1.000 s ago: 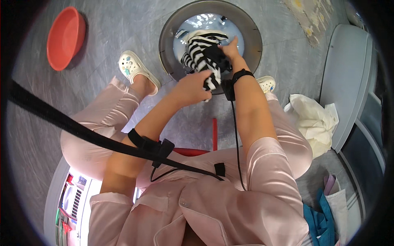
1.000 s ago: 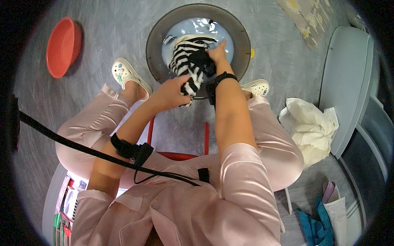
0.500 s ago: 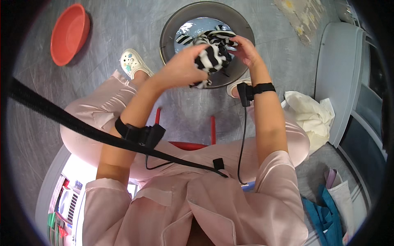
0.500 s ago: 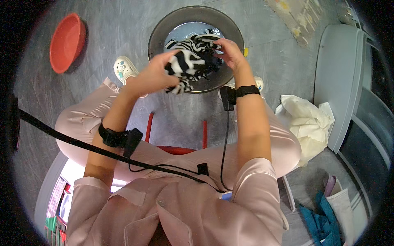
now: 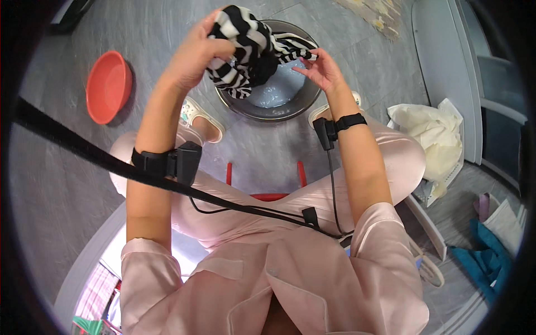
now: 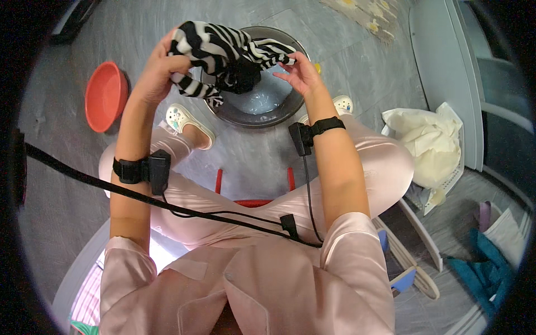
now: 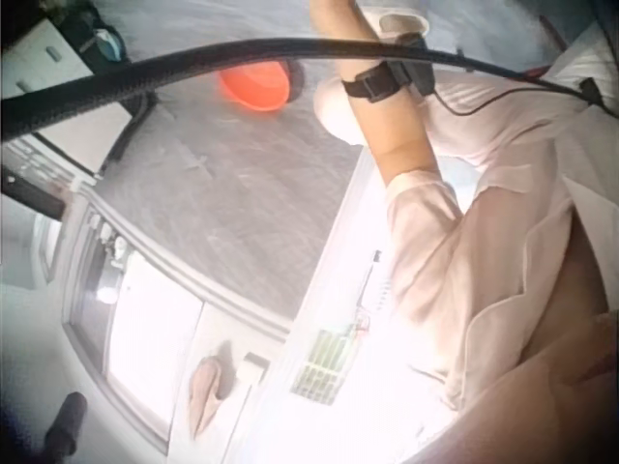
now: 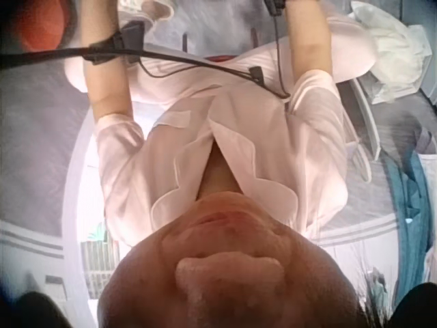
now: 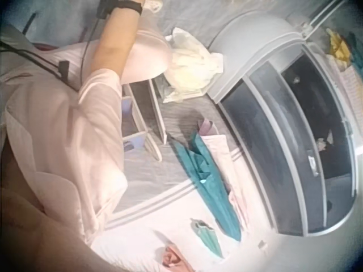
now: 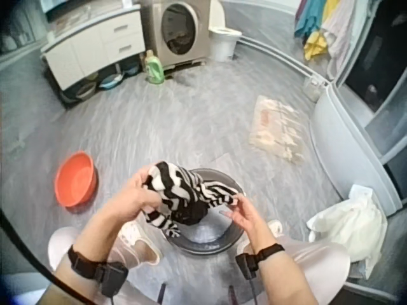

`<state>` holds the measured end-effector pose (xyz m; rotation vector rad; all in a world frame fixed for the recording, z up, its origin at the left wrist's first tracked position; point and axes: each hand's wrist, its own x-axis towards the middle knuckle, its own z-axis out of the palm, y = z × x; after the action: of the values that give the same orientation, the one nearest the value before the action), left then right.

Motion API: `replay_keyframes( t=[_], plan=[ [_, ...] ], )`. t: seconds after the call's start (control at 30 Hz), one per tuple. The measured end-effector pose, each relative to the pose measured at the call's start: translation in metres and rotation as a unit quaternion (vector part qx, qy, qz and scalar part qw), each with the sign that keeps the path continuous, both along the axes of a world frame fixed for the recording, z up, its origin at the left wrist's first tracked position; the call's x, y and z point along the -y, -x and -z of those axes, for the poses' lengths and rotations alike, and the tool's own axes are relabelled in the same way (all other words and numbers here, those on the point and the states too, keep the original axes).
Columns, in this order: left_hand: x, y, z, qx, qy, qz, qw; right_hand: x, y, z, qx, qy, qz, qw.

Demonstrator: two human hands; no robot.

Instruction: Hand wash a striped shirt in a basin using laundry soap.

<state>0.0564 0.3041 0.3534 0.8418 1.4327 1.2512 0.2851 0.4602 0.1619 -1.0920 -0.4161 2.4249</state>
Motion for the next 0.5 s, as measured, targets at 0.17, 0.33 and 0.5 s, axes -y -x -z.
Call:
replay_keyframes(
  t=[0.17, 0.33, 0.5],
  plan=[
    [-0.015, 0.008, -0.015, 0.025, -0.047, -0.019, 0.998, -0.002, 0.002, -0.011, -0.039, -0.020, 0.029, 0.999],
    [-0.021, 0.006, -0.016, 0.051, -0.033, -0.007, 0.998, 0.000, 0.005, -0.011, 0.021, -0.061, 0.033, 0.997],
    [-0.022, 0.005, 0.008, 0.041, 0.010, 0.013, 0.999, -0.018, -0.004, 0.024, -0.001, 0.010, 0.069, 0.998]
  ],
)
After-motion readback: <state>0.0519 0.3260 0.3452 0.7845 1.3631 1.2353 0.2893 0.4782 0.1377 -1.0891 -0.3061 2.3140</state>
